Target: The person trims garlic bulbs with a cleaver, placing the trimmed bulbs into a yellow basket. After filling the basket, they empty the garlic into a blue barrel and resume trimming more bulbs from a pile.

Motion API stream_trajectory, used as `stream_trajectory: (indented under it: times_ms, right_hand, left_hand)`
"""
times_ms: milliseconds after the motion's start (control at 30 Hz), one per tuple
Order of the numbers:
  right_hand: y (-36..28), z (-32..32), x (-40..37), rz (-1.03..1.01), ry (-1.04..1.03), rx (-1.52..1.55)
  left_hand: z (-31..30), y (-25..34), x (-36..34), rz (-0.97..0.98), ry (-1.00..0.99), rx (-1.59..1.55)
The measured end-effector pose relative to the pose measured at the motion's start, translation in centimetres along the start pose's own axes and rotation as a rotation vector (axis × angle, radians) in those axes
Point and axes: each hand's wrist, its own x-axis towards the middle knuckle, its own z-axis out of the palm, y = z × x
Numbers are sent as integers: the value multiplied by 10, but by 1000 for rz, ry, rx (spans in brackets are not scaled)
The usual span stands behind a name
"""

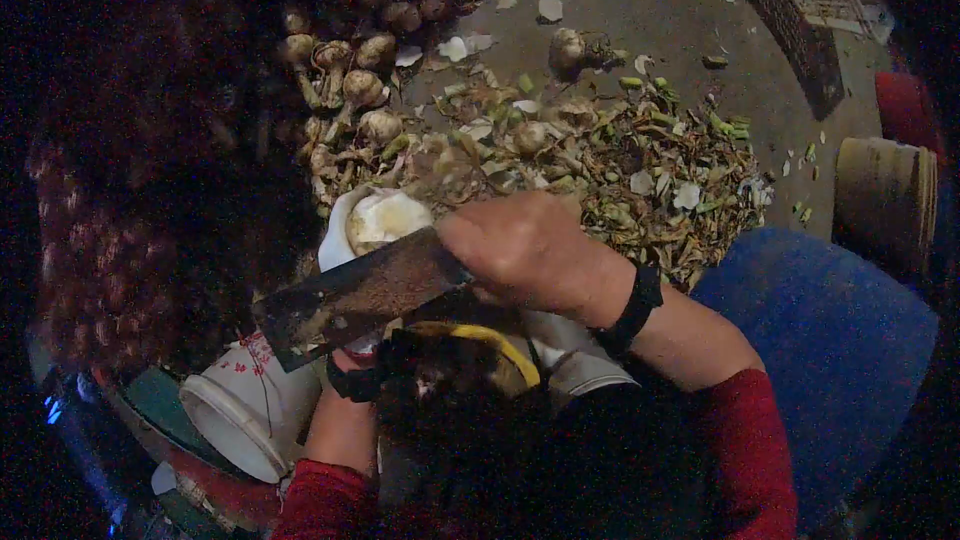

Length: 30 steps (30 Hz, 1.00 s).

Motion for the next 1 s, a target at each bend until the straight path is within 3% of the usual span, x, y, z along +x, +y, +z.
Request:
stream_trajectory:
  times_ms: [100,133,167,200,233,300,333,400,433,467,533,567,633,733,767,800,867,900,933,967,1000]
  right_hand:
    - [24,20,-11,31,34,-5]
    - [60,36,-29,249,6,-78]
    - [69,35,-22,462,-26,-152]
    - [65,37,-24,452,-26,-151]
    - [56,38,-29,584,-8,94]
    - [15,28,-13,799,21,709]
    - [5,24,-5,807,26,702]
    - [-5,20,5,856,171,967]
    - [-1,22,4,792,119,738]
    - [1,27,4,784,121,736]
    - [4,36,3,316,265,481]
    - [4,36,4,258,250,416]
    - [4,32,4,279,275,415]
    - [13,22,-2,320,231,367]
    - [25,29,-9,374,134,376]
    - [36,37,-17,422,37,384]
    - [57,50,-52,528,30,254]
    - [62,49,-53,637,25,117]
    - [67,49,-51,623,22,123]
    - [57,45,-48,573,55,210]
    - [49,42,-47,518,86,290]
  left_hand:
    - [-7,-3,5,264,-61,127]
    - [2,21,-1,94,78,406]
    - [2,19,-5,115,62,346]
    - [1,15,-5,139,49,290]
    - [2,11,-2,143,59,293]
    - [6,3,3,-86,7,132]
    - [8,1,6,-86,-2,125]
    - [2,0,12,51,-78,369]
    - [-1,0,10,26,-73,343]
    - [-3,-3,10,32,-69,345]
    - [-5,-9,8,-134,1,46]
    - [-2,-7,6,-130,5,48]
    - [6,-2,-1,-203,142,-728]
    - [-2,-9,-5,-137,54,-830]
    - [1,3,-7,-206,199,-696]
    - [-9,1,-15,-200,203,-693]
    - [-37,-6,-39,-325,-122,-470]
    - [-37,0,-43,-146,-327,-232]
    - [-38,10,-47,25,-514,17]
    - [-37,24,-46,-128,-663,72]
    - [-39,22,-40,-143,-668,69]
